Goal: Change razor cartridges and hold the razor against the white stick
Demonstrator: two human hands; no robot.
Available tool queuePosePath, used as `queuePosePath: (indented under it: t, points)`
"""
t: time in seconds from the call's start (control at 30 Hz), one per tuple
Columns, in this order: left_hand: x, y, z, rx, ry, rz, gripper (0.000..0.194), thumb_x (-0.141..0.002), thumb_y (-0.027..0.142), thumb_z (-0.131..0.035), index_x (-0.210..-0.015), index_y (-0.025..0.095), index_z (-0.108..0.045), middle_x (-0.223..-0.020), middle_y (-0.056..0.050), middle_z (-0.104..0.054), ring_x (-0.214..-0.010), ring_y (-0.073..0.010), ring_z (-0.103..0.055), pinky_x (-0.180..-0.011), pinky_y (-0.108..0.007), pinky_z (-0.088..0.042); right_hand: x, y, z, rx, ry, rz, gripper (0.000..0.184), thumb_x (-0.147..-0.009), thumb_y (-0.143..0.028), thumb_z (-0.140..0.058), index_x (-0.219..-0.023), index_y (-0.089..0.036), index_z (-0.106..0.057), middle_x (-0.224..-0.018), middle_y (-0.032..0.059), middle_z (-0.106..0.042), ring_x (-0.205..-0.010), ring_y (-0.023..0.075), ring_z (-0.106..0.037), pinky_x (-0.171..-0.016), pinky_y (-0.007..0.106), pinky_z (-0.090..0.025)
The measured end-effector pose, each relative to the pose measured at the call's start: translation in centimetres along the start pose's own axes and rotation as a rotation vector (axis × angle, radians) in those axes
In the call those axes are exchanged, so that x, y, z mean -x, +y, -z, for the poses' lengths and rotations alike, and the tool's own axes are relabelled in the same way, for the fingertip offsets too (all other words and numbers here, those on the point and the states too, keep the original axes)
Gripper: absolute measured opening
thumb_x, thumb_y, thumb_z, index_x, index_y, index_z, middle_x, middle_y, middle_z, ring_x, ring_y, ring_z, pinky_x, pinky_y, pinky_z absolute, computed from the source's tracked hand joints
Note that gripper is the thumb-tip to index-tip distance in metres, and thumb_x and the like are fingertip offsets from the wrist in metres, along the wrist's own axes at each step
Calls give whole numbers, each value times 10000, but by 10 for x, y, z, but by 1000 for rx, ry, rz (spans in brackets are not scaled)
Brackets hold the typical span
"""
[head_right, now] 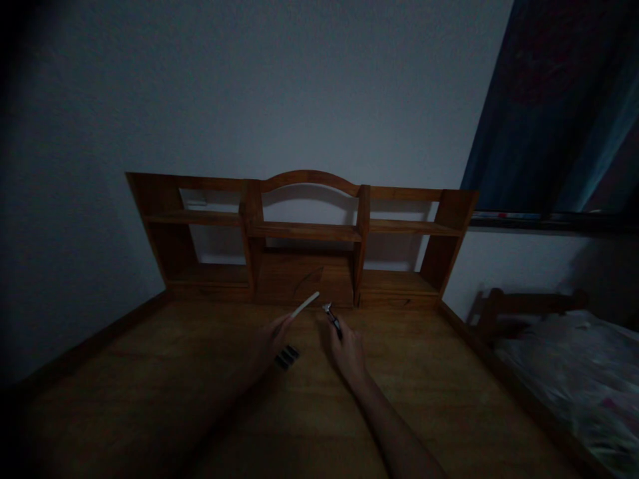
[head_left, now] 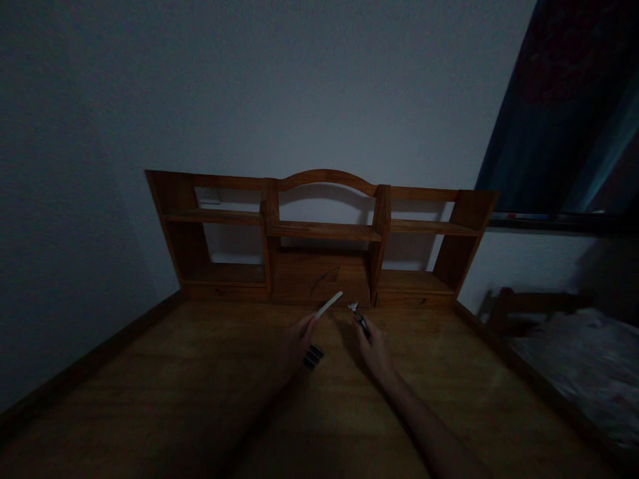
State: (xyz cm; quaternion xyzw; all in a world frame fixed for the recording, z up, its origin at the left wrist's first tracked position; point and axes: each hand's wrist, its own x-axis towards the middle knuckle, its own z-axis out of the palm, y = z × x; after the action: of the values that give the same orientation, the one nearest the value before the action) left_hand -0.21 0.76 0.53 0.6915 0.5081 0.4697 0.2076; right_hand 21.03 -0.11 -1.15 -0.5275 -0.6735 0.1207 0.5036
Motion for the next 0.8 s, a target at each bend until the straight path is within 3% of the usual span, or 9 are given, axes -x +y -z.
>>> queuePosePath:
  t: [0.1,0.27,0.53,0.63,0.8]
  points:
    - [3,3,2,85,13,-30,434,-947,454,-353,-1160,207,-640,-1164,-44,-692,-1097,-187,-637,-978,-338,-490,-1,3,-1,0,3,0,394,-918,-364,-411,-1133,-140,-655,-914,111,-729,-759,226,-663,-658,268,-457]
    - [12,9,-4,122,-170,-109,428,-947,468,-351,-1162,250,-649,-1178,-18,-686,-1094,-178,-635,-981,-332,-488,-1,3,-1,-39,8,-5,395,-922,-369,-400,-1127,-149,-658,-923,107,-725,-770,224,-655,-689,278,-461]
    - [3,-4,-4,71,-83,7,481,-948,504,-313,-1083,215,-674,-1089,-40,-721,-1011,-191,-670,-917,-334,-519,-2,4,0,19,6,-10,361,-929,-357,-401,-1063,-155,-668,-913,101,-726,-782,228,-673,-657,267,-441]
    - [7,2,-3,94,-67,-31,466,-948,492,-328,-1167,225,-640,-1178,-27,-686,-1100,-183,-633,-977,-337,-485,-3,5,1,101,9,-18,366,-937,-333,-377,-1068,-152,-667,-895,105,-729,-769,232,-679,-645,265,-431]
    - [8,6,-6,58,-110,-44,428,-935,484,-371,-1170,263,-652,-1167,-8,-693,-1069,-185,-649,-968,-335,-492,-3,11,2,301,12,-6,371,-944,-303,-355,-1065,-138,-664,-854,118,-733,-725,227,-682,-601,258,-397]
